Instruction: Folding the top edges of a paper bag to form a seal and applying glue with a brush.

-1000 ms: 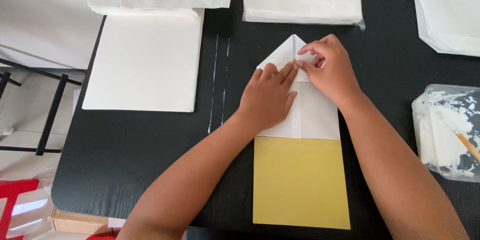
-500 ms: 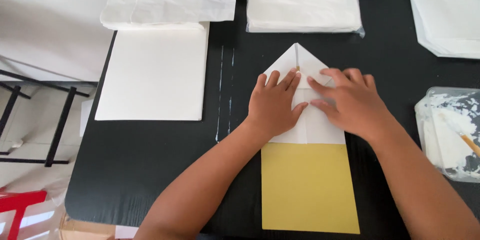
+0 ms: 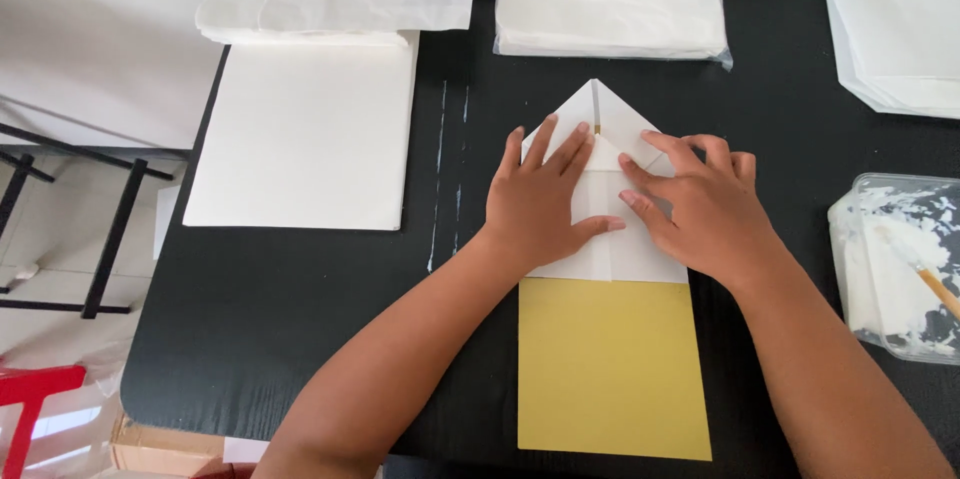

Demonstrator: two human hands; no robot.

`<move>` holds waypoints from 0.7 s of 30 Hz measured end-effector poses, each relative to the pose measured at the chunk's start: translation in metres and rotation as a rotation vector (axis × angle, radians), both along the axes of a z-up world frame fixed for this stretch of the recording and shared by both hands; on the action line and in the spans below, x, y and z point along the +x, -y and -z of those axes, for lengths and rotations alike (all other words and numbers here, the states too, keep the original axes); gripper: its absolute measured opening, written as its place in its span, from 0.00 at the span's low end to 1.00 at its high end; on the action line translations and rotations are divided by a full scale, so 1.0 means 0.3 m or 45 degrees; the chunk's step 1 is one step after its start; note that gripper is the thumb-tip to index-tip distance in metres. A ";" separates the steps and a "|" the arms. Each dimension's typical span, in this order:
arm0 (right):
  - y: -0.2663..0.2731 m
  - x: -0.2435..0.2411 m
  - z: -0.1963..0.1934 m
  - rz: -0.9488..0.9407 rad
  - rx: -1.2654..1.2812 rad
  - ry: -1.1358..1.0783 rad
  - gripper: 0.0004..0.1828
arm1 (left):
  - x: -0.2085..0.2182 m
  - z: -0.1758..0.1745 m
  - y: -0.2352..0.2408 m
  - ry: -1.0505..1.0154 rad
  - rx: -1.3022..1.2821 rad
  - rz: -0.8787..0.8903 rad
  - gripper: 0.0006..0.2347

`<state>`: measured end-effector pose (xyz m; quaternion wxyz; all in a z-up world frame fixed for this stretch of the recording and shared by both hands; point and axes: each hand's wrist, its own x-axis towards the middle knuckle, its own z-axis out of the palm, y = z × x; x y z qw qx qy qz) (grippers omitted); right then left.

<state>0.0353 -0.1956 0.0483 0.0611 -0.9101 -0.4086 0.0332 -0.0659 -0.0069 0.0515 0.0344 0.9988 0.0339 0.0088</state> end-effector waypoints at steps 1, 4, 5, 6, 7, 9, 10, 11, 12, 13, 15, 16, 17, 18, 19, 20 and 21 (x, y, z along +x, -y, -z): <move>-0.003 -0.004 -0.007 0.000 -0.002 0.002 0.23 | -0.004 0.006 0.009 0.002 -0.002 0.000 0.40; -0.007 -0.017 -0.031 0.029 0.009 -0.066 0.24 | -0.008 0.025 0.033 0.076 0.033 0.119 0.39; -0.010 -0.021 -0.041 0.037 0.002 -0.072 0.23 | -0.005 0.033 0.038 0.056 -0.015 0.100 0.39; -0.013 -0.025 -0.050 0.045 -0.005 -0.077 0.23 | -0.002 0.041 0.042 0.036 -0.063 0.081 0.38; -0.004 -0.015 -0.051 0.048 -0.004 -0.078 0.23 | 0.000 0.036 0.032 0.035 -0.062 0.084 0.38; 0.016 0.004 -0.055 0.086 0.032 -0.160 0.27 | 0.006 0.026 0.015 -0.036 -0.035 0.067 0.37; 0.024 0.003 -0.052 0.092 0.033 -0.161 0.27 | 0.004 0.013 0.010 -0.037 -0.034 0.073 0.37; 0.028 0.007 -0.051 0.099 0.029 -0.164 0.27 | 0.004 -0.002 0.004 -0.080 -0.037 0.055 0.36; 0.032 0.010 -0.050 0.107 0.026 -0.167 0.27 | 0.002 -0.017 -0.003 -0.123 -0.039 0.037 0.35; 0.030 0.008 -0.048 0.109 0.026 -0.167 0.27 | 0.005 -0.014 -0.014 -0.122 -0.038 0.040 0.35; 0.028 0.003 -0.044 0.096 -0.006 -0.093 0.27 | 0.010 -0.006 -0.034 -0.212 0.000 -0.005 0.33; 0.027 -0.003 -0.043 0.099 -0.006 -0.094 0.27 | 0.005 -0.004 -0.027 -0.213 0.000 -0.001 0.33; 0.021 -0.005 -0.044 0.092 0.002 -0.055 0.27 | 0.003 -0.004 -0.025 -0.195 0.016 -0.011 0.34; 0.015 -0.007 -0.044 0.085 0.010 -0.016 0.28 | 0.001 -0.005 -0.024 -0.178 0.031 -0.021 0.35; 0.013 -0.006 -0.040 0.083 0.012 -0.018 0.28 | 0.006 -0.002 -0.019 -0.179 0.033 -0.022 0.35; 0.012 -0.005 -0.034 0.079 0.013 -0.016 0.26 | 0.011 0.001 -0.014 -0.086 -0.036 0.073 0.35; 0.013 -0.006 -0.027 0.078 0.016 -0.014 0.25 | 0.017 0.006 -0.007 0.008 -0.104 0.171 0.35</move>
